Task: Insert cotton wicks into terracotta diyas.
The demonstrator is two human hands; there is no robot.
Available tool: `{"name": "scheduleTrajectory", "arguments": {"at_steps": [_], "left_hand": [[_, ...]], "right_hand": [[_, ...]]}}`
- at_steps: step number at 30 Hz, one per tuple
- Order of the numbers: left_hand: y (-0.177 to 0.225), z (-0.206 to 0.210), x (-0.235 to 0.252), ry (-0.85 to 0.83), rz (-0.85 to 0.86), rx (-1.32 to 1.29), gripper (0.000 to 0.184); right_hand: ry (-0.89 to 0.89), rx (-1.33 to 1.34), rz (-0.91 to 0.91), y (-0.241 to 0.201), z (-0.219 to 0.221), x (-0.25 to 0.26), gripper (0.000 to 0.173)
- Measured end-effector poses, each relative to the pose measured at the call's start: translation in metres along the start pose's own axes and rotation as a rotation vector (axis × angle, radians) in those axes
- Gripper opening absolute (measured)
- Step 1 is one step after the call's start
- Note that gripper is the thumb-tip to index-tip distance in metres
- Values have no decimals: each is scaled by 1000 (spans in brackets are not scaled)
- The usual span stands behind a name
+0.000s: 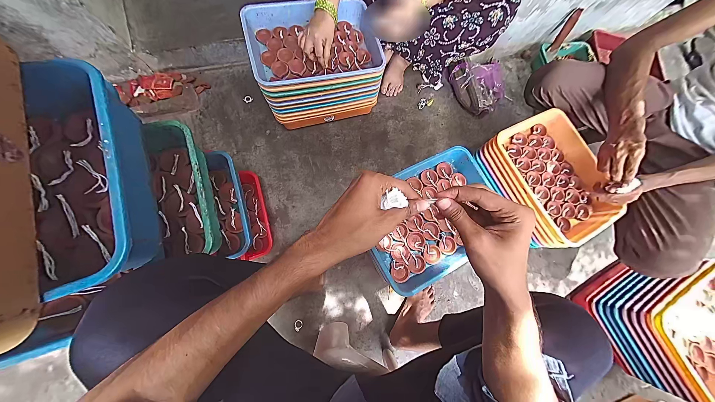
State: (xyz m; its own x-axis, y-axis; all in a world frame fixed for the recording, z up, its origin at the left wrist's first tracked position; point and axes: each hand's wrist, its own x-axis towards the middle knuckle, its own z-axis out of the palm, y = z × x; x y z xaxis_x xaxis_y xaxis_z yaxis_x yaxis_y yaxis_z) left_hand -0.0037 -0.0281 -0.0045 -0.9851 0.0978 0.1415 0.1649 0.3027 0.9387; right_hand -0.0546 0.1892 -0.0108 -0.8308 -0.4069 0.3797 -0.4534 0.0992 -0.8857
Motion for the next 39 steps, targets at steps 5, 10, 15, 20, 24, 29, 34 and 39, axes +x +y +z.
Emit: {"name": "scheduleTrajectory", "arguments": {"at_steps": [5, 10, 15, 20, 24, 29, 34, 39], "left_hand": [[5, -2, -2, -172, -18, 113, 17], [0, -3, 2, -198, -12, 157, 16], [1, -9, 2, -103, -80, 190, 19], [-2, -14, 5, -164, -127, 236, 20], [-5, -6, 2, -333, -147, 240, 22], [-9, -8, 2, -369, -227, 407, 16], [-9, -13, 6, -7, -210, 301, 21], [-6, 0, 6, 67, -108, 271, 10]], "right_hand": [[-20, -123, 5, 3, -3, 4, 7], [-91, -161, 15, 1, -1, 10, 8], [-132, -91, 84, -1, -4, 18, 6], [-175, 105, 218, 18, -10, 26, 5], [-205, 228, 321, 20, -5, 30, 5], [-207, 222, 315, 15, -3, 37, 6], [-179, 190, 293, 14, 0, 38, 6], [-161, 196, 312, 8, 13, 34, 7]]}}
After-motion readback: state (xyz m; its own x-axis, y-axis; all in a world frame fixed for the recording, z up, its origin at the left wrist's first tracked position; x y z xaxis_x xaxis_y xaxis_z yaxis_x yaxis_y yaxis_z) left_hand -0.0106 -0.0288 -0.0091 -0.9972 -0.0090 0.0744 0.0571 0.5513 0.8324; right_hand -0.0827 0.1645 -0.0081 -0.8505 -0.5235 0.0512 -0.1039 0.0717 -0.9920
